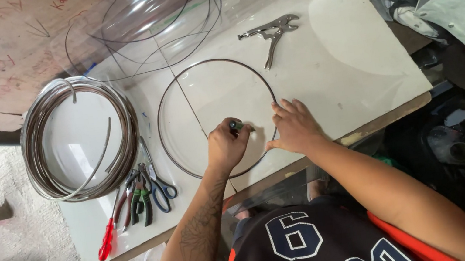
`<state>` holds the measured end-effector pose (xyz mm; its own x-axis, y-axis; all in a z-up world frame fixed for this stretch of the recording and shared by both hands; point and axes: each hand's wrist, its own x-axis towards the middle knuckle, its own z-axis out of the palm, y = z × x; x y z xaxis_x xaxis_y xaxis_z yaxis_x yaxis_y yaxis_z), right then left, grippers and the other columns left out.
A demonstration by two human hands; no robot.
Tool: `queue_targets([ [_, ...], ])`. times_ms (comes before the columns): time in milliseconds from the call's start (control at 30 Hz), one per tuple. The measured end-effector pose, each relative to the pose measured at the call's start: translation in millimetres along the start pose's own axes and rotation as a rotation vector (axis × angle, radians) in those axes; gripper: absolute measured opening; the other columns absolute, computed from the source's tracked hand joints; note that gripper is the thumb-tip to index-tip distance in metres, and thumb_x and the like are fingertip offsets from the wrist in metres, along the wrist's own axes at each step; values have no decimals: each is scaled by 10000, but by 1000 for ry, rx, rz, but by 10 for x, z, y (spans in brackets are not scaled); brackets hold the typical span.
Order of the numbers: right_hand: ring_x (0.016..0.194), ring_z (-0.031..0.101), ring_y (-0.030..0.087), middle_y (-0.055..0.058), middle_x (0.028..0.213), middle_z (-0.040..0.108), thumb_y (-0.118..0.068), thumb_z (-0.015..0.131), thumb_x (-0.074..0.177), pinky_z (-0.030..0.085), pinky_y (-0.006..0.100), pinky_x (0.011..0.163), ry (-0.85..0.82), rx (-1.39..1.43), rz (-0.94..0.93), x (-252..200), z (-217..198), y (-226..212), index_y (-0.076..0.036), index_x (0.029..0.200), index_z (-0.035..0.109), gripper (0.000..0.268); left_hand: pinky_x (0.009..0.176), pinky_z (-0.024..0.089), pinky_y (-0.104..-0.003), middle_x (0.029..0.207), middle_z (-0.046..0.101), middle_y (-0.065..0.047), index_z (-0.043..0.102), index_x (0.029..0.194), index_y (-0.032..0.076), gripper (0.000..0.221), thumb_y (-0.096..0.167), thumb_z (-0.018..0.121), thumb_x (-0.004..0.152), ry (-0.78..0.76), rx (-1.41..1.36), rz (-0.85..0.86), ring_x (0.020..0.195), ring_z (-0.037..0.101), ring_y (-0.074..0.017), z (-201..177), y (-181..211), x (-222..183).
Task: Cutting circular shapes from a clear plastic sheet using scissors and organizing wire hoops on a workbench.
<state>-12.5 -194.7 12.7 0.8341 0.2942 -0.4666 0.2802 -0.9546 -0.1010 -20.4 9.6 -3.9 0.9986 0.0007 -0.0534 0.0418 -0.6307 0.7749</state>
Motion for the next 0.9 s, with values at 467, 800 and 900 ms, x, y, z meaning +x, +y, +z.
queue_targets([
  [467, 1563, 281, 216, -91, 1419, 649, -71, 432, 950, 147, 562, 1273, -8, 275, 4, 265, -31, 500, -267, 1478, 420, 563, 622, 614, -340, 916, 723, -66, 739, 1063, 127, 287, 188, 752, 783, 109, 95, 548, 708, 736, -248, 406, 136, -257],
  [800, 1558, 293, 182, -128, 1396, 664, 81, 442, 844, 165, 575, 1264, -15, 165, -95, 406, -34, 621, -203, 1498, 394, 715, 595, 591, -304, 1099, 649, -61, 655, 1172, 122, 295, 202, 525, 919, 293, 517, 867, 713, 714, -207, 934, 76, -215],
  [900, 1560, 289, 184, -115, 1413, 654, 89, 465, 839, 162, 572, 1264, -27, 148, -91, 415, -46, 619, -173, 1512, 393, 726, 589, 579, -296, 1109, 648, -51, 652, 1176, 124, 289, 207, 491, 952, 328, 574, 870, 707, 701, -192, 1005, 63, -203],
])
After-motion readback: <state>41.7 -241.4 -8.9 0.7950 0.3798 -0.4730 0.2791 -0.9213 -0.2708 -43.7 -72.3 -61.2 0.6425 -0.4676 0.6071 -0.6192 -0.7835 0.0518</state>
